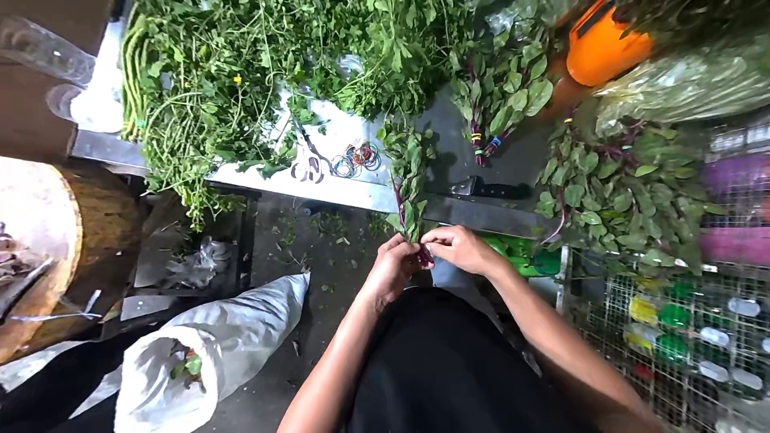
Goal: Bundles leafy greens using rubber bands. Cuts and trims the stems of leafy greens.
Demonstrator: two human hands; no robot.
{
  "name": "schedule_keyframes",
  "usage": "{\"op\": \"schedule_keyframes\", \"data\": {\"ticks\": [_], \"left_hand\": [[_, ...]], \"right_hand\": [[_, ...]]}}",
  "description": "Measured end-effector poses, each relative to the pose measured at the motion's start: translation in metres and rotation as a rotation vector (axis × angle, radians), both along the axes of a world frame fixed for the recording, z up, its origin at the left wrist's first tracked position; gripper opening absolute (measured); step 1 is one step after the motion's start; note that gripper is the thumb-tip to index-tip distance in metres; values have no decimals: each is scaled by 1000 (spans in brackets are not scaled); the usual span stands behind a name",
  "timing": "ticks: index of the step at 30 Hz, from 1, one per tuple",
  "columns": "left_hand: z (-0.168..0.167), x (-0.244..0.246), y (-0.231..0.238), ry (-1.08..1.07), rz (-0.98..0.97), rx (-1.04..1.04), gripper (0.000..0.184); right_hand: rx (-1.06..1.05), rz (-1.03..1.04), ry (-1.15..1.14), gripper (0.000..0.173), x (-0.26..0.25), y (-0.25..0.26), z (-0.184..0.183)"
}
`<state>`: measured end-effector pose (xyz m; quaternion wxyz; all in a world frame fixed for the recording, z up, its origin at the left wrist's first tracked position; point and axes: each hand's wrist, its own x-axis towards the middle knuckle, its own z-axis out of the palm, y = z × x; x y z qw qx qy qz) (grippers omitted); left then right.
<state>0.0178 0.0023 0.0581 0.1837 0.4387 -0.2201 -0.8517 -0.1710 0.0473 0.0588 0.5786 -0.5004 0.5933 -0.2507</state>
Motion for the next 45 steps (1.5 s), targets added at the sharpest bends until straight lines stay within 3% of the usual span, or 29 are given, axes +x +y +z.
{"op": "schedule_keyframes", "data": {"ticks": [3, 5, 8, 10, 11, 13, 16, 19, 22, 27, 30, 34, 36, 40, 45], "left_hand": [[-4, -1, 2, 0, -20, 13, 22], [-7, -4, 1, -25, 9, -6, 19], [-13, -9, 2, -2, 74, 14, 9], [-8, -15, 3, 42, 96, 45, 7], [-4, -19, 3, 49, 110, 63, 8], [5, -27, 1, 41, 123, 74, 6], [6, -34, -3, 0, 132, 94, 7], [8, -35, -8, -10, 168, 106, 8], [9, -28, -11, -2, 219, 93, 19], [-4, -12, -9, -34, 209, 120, 30], [-9, -11, -3, -12, 170, 155, 30], [-9, -12, 0, 26, 156, 195, 27], [-9, -12, 0, 20, 162, 185, 23], [-8, -13, 1, 23, 149, 186, 24], [-9, -12, 4, 93, 184, 215, 28]], "right_hand": [[-48, 72, 77, 22, -5, -2, -1], [-177, -30, 75, 21, -8, -1, -4], [-360, -216, -307, 22, -9, 5, -9], [-363, -214, -564, 22, 1, 13, -4], [-345, -190, -580, 21, 7, 20, 2], [-321, -78, -392, 20, 17, 35, 19], [-212, 171, 223, 20, 26, 49, 37], [-57, 293, 527, 28, 21, 54, 20], [65, 171, 511, 31, 2, 57, -8], [-164, -303, -8, 25, -8, 57, -22], [-322, -434, -214, 27, 2, 49, -22], [-261, -601, -373, 27, 17, 34, -20], [-209, -562, -281, 25, 20, 27, -15], [-207, -465, 146, 28, 29, 21, -7], [-295, -540, 264, 32, 34, 23, -5]]}}
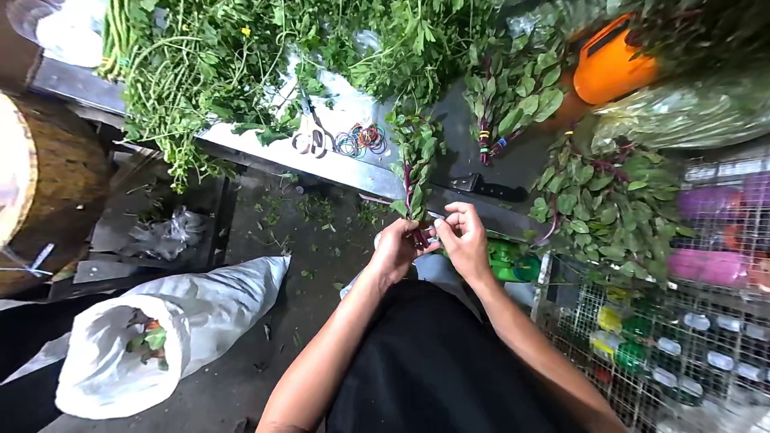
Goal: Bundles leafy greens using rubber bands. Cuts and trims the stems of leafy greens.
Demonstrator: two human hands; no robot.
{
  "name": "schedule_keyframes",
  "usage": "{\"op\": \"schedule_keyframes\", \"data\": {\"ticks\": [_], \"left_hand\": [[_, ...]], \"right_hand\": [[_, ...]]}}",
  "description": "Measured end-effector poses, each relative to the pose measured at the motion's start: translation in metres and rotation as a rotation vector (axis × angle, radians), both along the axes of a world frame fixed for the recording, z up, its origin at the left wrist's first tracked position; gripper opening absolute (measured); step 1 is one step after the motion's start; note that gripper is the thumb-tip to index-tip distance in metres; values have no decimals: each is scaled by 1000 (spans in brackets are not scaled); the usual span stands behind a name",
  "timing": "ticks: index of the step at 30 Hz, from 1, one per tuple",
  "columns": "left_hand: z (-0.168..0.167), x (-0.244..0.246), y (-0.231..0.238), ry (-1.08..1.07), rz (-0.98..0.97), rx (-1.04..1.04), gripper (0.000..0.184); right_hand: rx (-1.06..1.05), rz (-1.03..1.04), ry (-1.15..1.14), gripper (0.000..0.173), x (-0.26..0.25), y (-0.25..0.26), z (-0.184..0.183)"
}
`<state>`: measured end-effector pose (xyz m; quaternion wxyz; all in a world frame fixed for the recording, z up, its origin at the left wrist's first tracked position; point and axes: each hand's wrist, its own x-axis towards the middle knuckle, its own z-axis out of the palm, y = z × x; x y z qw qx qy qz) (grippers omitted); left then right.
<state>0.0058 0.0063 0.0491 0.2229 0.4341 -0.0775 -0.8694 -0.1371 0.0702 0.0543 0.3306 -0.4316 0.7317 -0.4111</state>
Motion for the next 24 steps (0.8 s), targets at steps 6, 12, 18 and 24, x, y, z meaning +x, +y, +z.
{"op": "schedule_keyframes", "data": {"ticks": [6, 12, 18, 24], "left_hand": [[8, 6, 9, 25, 77, 59, 37], [11, 7, 16, 22, 116, 129, 39], [9, 9, 15, 0, 86, 85, 40], [6, 6, 17, -27, 65, 64, 38]], "right_hand": [[117, 287, 120, 24, 0, -6, -7], [247, 491, 91, 26, -7, -19, -3], [13, 428, 136, 18, -5, -13, -7], [-13, 382, 47, 18, -10, 0, -7]]}}
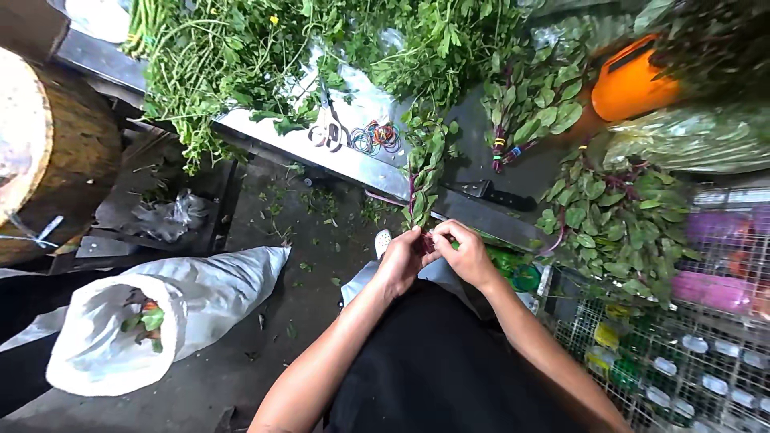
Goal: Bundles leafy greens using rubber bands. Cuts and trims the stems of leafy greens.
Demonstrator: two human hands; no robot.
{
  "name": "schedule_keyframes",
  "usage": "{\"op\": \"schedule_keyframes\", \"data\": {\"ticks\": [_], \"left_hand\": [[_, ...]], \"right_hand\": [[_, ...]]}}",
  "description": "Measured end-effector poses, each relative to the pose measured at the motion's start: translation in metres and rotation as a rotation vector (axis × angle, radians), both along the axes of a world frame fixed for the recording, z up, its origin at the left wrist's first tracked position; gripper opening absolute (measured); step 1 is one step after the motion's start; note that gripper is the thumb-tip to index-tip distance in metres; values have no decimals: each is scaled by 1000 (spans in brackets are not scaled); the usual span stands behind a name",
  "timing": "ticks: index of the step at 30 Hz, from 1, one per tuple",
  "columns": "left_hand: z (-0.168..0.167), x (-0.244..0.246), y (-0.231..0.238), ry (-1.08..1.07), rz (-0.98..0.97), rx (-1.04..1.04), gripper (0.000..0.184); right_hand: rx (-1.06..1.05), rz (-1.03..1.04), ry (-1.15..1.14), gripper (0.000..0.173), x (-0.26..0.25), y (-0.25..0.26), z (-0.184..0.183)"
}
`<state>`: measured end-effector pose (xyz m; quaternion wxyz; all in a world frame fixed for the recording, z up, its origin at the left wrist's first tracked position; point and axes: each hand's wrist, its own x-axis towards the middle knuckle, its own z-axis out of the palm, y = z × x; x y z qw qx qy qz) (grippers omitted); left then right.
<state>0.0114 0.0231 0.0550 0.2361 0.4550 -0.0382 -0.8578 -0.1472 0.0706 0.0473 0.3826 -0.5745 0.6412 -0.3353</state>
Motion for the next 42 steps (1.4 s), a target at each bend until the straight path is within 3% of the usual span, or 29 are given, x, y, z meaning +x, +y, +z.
{"op": "schedule_keyframes", "data": {"ticks": [6, 8, 11, 13, 19, 22, 26, 31, 34, 36, 40, 42], "left_hand": [[1, 0, -1, 14, 12, 1, 38], [1, -3, -2, 45, 11, -11, 40], [3, -5, -6, 35, 9, -36, 41], [2, -7, -9, 23, -31, -80, 44], [-8, -35, -18, 4, -219, -221, 37], [-7, -49, -27, 34, -268, -221, 35], [-18, -61, -30, 84, -298, -218, 33], [-23, -76, -25, 94, -256, -202, 26], [-20, -76, -27, 56, -263, -208, 24], [-19, -76, -28, 39, -272, -218, 24], [-19, -80, -27, 23, -276, -214, 25], [-16, -81, -27, 17, -272, -212, 26]], "right_hand": [[-69, -59, -723, 17, -14, 10, 5], [3, -82, -655, 15, -14, 12, 10], [181, -24, -259, 17, -21, 17, 16], [228, 64, -113, 23, -21, 26, 15], [69, 271, -74, 23, -5, 45, 18], [100, 245, 19, 24, -4, 44, 20], [-31, 203, 183, 21, -3, 44, 49], [-292, -23, 282, 14, -5, 47, 77], [-271, -3, 440, 18, -14, 51, 90], [-264, 65, 435, 18, -21, 52, 94], [-348, 264, 123, 14, -32, 51, 82], [-201, 382, 216, 20, -34, 52, 68]]}}
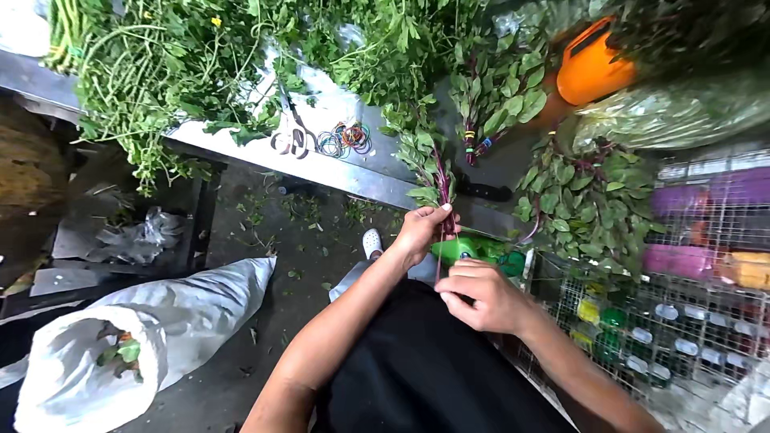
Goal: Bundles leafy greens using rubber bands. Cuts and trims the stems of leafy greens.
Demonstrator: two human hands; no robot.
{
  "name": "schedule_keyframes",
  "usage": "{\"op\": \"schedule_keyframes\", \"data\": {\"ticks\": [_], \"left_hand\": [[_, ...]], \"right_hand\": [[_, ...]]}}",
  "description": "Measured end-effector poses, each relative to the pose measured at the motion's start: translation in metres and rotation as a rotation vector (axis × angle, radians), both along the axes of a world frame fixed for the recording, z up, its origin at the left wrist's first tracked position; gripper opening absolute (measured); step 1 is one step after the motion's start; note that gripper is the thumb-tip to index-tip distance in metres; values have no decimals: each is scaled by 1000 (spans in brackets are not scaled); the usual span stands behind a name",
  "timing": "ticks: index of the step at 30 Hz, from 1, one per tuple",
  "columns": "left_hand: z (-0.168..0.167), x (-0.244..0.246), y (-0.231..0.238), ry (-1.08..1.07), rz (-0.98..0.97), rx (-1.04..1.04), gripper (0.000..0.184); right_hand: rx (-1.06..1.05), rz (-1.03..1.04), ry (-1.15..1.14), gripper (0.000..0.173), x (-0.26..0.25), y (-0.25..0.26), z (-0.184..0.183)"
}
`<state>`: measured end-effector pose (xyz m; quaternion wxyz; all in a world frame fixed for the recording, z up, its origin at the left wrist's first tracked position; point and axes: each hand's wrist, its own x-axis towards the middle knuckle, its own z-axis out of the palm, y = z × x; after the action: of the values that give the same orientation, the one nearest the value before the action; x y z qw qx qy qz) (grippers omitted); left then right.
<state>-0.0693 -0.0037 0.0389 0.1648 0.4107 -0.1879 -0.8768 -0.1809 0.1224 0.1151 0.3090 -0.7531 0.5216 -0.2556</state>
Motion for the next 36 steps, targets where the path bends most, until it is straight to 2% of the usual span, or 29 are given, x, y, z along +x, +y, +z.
{"op": "schedule_keyframes", "data": {"ticks": [3, 4, 6, 8, 11, 13, 15, 18, 19, 21, 23, 27, 32, 36], "left_hand": [[4, 7, -3, 16, 9, -17, 29], [8, 11, -5, 17, 21, -19, 30], [14, 21, -7, 5, 50, -19, 32], [13, 32, -6, -6, 84, -12, 31], [7, 47, -1, -59, 147, -11, 21], [4, 55, 0, -80, 179, 21, 21], [3, 60, 1, -71, 192, 49, 23], [3, 62, 0, -53, 186, 71, 24], [4, 62, 0, -52, 183, 74, 25], [4, 61, -1, -48, 172, 71, 26], [5, 59, 0, -46, 154, 53, 29], [5, 57, 3, -75, 119, 11, 30], [2, 54, 8, -112, 103, -30, 19], [1, 45, 10, -103, 97, -12, 13]], "right_hand": [[445, 31, 421, 38, -6, -3, -22], [586, 20, 488, 43, -10, -7, -32], [637, -47, 483, 43, -24, -10, -56], [529, -179, 273, 32, -37, -8, -71], [407, -440, -306, 21, -39, -12, -66], [344, -565, -675, 16, -37, -18, -64], [305, -634, -873, 17, -35, -25, -65], [332, -633, -1006, 20, -27, -31, -60], [347, -623, -960, 20, -23, -33, -58], [339, -611, -666, 16, -15, -38, -53], [348, -570, -404, 21, -9, -44, -55], [353, -498, -145, 25, 2, -55, -68], [178, -486, 2, 16, 7, -56, -75], [39, -532, -8, 13, 8, -45, -65]]}}
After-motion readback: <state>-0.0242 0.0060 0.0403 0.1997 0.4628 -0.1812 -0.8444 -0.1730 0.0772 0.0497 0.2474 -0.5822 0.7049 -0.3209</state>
